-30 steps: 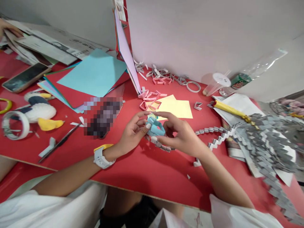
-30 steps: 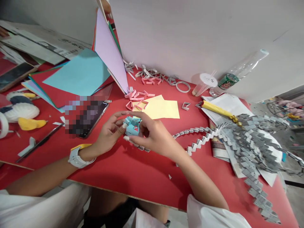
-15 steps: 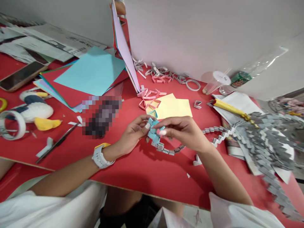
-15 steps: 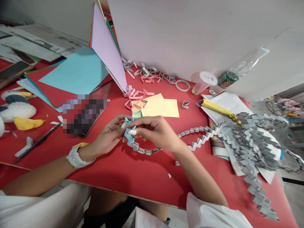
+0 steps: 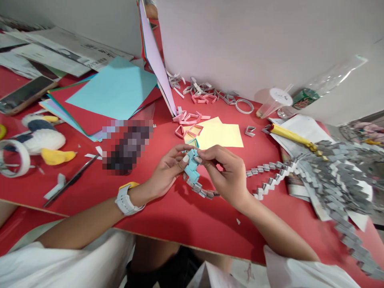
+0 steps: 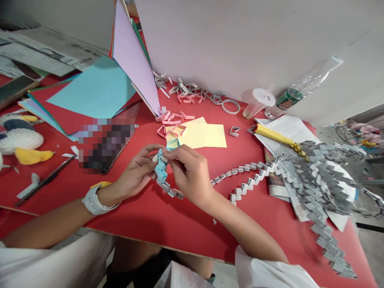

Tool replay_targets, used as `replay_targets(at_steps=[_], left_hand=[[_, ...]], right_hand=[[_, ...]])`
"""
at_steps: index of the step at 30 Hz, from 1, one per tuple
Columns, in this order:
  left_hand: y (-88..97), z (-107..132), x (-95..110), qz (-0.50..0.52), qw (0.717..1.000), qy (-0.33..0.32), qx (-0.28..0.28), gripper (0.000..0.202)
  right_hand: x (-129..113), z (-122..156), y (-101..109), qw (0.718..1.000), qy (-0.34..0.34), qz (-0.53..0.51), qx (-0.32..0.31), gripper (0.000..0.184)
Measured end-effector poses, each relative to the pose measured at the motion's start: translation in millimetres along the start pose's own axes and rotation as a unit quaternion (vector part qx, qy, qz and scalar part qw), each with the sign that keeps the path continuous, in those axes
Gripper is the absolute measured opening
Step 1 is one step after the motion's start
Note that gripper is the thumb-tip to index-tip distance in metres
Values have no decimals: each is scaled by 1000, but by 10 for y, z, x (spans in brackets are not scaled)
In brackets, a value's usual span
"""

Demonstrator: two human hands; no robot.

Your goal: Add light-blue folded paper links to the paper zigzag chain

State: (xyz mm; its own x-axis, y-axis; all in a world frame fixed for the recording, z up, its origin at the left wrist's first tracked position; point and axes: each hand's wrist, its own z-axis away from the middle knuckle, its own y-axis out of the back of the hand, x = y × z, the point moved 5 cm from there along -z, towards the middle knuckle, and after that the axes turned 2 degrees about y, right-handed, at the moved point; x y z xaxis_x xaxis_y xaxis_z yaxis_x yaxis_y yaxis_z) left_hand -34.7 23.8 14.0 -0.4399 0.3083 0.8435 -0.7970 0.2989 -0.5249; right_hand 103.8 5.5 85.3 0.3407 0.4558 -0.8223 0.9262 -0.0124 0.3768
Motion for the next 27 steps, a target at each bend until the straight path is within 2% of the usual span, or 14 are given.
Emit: replay_targets(at_steps=[7, 13, 16, 19, 22, 27], left_hand=[[7, 11, -30, 8, 1000, 10, 18, 31], [-7, 23, -44, 12, 1000, 17, 17, 31], [-5, 31, -50, 12, 999, 26, 28, 32], [-9, 38, -34, -21, 999, 9, 27, 31], [3, 53, -15, -76, 996, -33, 35, 30], [29, 96, -60, -124, 990, -46, 57, 33]], right_hand=[[29, 7, -24, 999, -17, 15, 22, 16], [124, 40, -67, 991, -120, -43, 46, 6], [180, 68, -117, 981, -168, -89, 33, 4], [157, 68, -109, 987, -144, -66, 28, 4], [104, 48, -68, 994, -105, -14, 10, 7], [123, 6, -28, 989, -131, -13, -65, 28]])
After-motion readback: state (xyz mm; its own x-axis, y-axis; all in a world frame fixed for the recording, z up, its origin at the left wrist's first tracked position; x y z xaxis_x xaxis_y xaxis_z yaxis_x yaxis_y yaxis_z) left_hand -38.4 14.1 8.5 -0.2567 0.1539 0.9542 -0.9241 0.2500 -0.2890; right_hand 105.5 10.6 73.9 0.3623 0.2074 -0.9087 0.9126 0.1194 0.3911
